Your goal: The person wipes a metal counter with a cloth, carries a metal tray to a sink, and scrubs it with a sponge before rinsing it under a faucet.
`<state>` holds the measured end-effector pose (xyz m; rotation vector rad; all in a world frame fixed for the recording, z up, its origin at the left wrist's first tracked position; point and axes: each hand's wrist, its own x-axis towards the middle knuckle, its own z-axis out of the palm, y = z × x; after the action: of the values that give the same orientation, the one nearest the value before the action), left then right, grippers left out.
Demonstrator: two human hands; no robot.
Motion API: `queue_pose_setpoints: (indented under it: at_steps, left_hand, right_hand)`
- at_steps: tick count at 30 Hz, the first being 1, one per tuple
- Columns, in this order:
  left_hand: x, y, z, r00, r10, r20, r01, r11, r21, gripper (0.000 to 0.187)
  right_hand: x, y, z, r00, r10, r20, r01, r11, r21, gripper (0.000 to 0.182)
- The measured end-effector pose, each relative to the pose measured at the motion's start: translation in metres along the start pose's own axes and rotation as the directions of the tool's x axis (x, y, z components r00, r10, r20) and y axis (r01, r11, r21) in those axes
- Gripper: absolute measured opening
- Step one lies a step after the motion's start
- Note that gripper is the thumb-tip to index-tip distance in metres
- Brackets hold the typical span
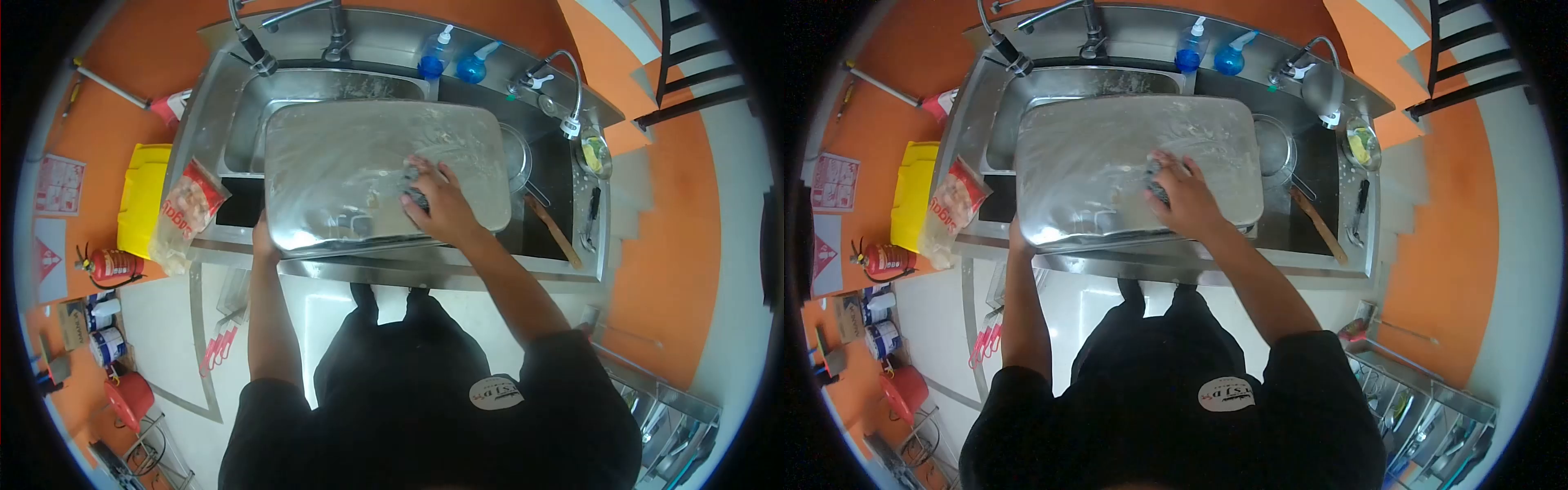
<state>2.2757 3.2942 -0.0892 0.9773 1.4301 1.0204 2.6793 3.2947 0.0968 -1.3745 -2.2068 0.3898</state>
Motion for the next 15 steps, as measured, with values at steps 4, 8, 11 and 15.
queue_pose_setpoints:
  at_steps: [4, 8, 11, 15]
  left_hand:
    - [0.032, -0.056, 0.004, 0.997, -0.072, -0.027, 0.075, 0.989, 0.131, 0.033]
    - [0.059, -0.124, -0.010, 0.974, 0.226, 0.008, -0.201, 0.849, 0.489, 0.068]
    - [0.033, -0.073, -0.003, 0.964, 0.245, 0.102, -0.261, 0.810, 0.525, 0.031]
    - [0.046, -0.108, -0.008, 0.974, 0.225, -0.004, -0.210, 0.914, 0.348, 0.029]
  right_hand:
    - [-0.003, 0.033, -0.015, 0.917, 0.329, -0.226, -0.375, 0.904, -0.205, 0.037]
    - [0.047, -0.015, 0.058, 0.948, 0.199, -0.247, -0.284, 0.879, -0.382, 0.039]
    - [0.079, -0.095, 0.086, 0.994, 0.090, -0.064, -0.097, 0.989, -0.114, 0.044]
    - [0.031, -0.013, 0.046, 0.972, 0.200, -0.122, -0.231, 0.900, -0.371, 0.028]
